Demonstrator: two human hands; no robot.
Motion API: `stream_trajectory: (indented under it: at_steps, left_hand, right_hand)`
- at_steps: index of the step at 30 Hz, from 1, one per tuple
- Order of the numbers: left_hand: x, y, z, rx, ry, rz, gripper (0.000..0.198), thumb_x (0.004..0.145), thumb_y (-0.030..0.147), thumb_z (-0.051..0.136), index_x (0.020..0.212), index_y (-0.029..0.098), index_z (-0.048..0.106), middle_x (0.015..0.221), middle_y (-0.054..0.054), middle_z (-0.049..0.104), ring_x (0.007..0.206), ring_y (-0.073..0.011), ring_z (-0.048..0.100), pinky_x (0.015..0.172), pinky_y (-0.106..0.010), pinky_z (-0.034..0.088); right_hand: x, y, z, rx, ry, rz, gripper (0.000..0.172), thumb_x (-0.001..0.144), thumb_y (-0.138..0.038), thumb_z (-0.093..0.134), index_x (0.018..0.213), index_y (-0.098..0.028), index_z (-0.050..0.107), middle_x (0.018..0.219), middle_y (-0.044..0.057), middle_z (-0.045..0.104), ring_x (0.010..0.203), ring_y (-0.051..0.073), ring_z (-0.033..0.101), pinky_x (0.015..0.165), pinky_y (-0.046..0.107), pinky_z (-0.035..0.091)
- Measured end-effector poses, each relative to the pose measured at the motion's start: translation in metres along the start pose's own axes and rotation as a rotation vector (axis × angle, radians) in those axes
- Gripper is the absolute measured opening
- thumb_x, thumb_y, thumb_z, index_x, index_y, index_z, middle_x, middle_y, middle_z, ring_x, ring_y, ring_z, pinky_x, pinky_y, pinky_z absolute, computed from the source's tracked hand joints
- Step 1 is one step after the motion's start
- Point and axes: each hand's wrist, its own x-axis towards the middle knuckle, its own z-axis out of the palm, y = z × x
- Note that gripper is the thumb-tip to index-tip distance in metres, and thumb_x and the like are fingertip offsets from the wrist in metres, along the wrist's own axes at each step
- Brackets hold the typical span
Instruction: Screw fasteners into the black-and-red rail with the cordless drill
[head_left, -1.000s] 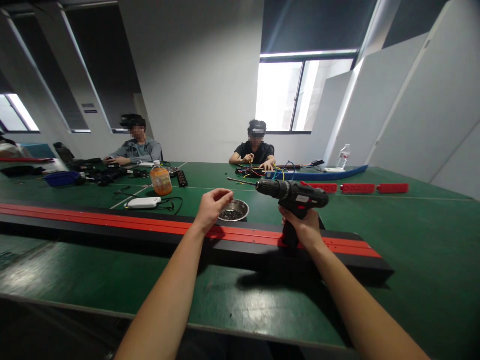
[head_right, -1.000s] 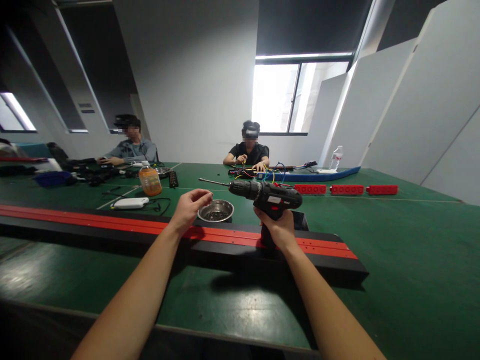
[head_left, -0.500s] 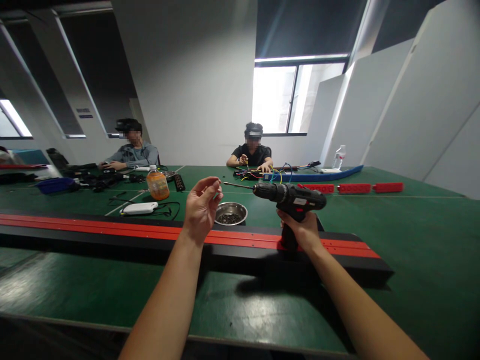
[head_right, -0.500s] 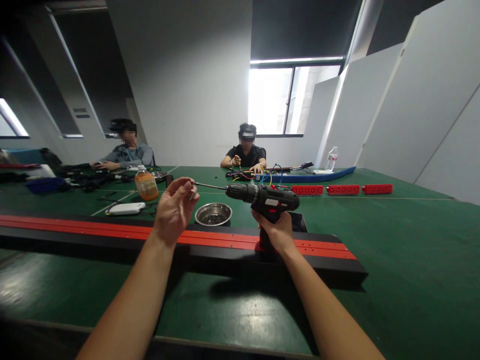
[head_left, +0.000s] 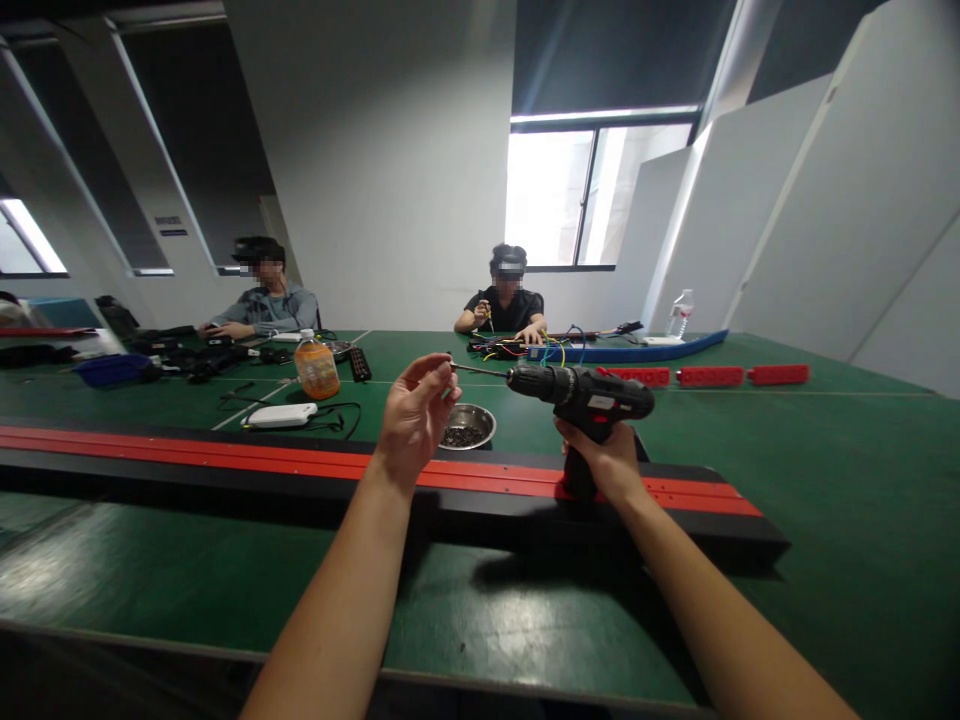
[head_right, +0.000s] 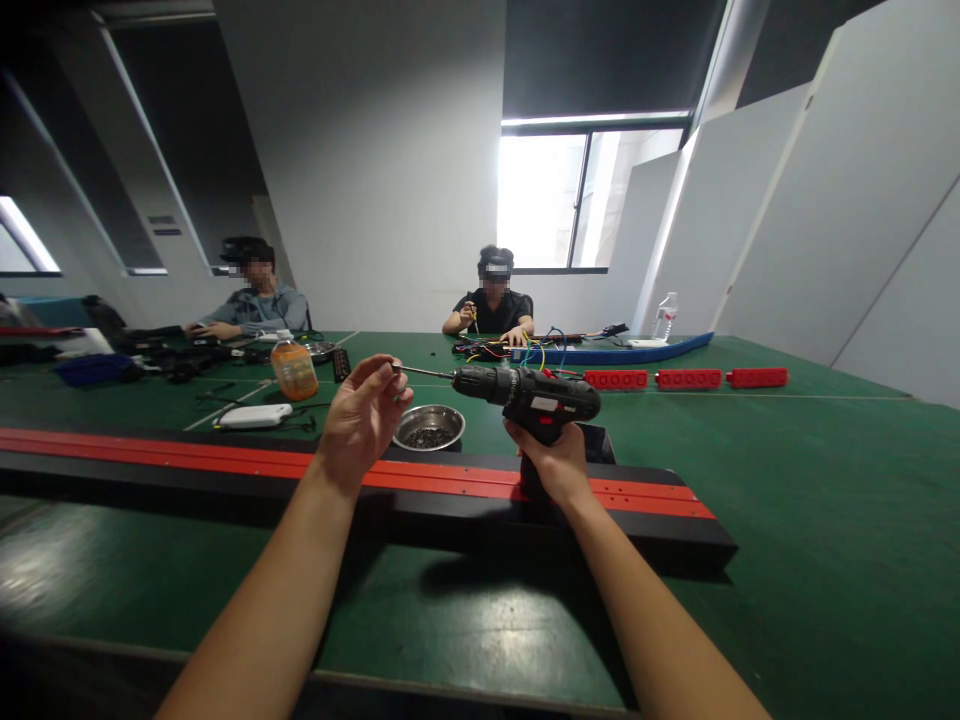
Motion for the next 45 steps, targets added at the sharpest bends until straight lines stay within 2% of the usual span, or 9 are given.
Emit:
stream_trajectory:
  at_steps: [12,20,33,45]
  left_hand:
    - [0.0,0.003,0.002,0.088,0.029,0.079,0.019,0.069,0.028,0.086,0.085,0.026,0.074,0.081,0.001,0.068,0.071,-0.0102,0.061,0.064,-0.025,0.052]
    - [0.002,0.008,0.0,0.15,0.014,0.125,0.019,0.067,0.026,0.088,0.082,0.023,0.077,0.073,0.002,0.066,0.065,-0.0083,0.057,0.064,-0.023,0.049]
    - [0.005,0.023,0.0,0.455,0.045,0.281,0.019,0.067,0.03,0.089,0.078,0.018,0.078,0.077,-0.004,0.073,0.071,-0.0135,0.065,0.068,-0.025,0.051]
    - [0.005,0.02,-0.007,0.383,0.021,0.197,0.019,0.07,0.031,0.087,0.083,0.02,0.079,0.082,-0.004,0.075,0.071,-0.0124,0.065,0.068,-0.024,0.052]
  right_hand:
    - [0.0,0.001,0.0,0.012,0.0,0.052,0.04,0.066,-0.054,0.084,0.062,-0.019,0.067,0.056,0.004,0.065,0.05,0.019,0.059,0.053,0.032,0.046]
    - [0.0,-0.001,0.001,-0.017,0.011,0.013,0.041,0.066,-0.055,0.083,0.06,-0.018,0.067,0.056,0.004,0.065,0.051,0.019,0.059,0.054,0.032,0.046]
    - [0.0,-0.005,0.001,-0.036,0.008,0.035,0.043,0.066,-0.059,0.082,0.061,-0.019,0.066,0.056,0.005,0.065,0.051,0.021,0.059,0.053,0.032,0.047]
    - [0.0,-0.002,0.001,-0.02,-0.006,0.023,0.04,0.067,-0.055,0.082,0.06,-0.019,0.067,0.055,0.005,0.066,0.051,0.02,0.06,0.053,0.032,0.046]
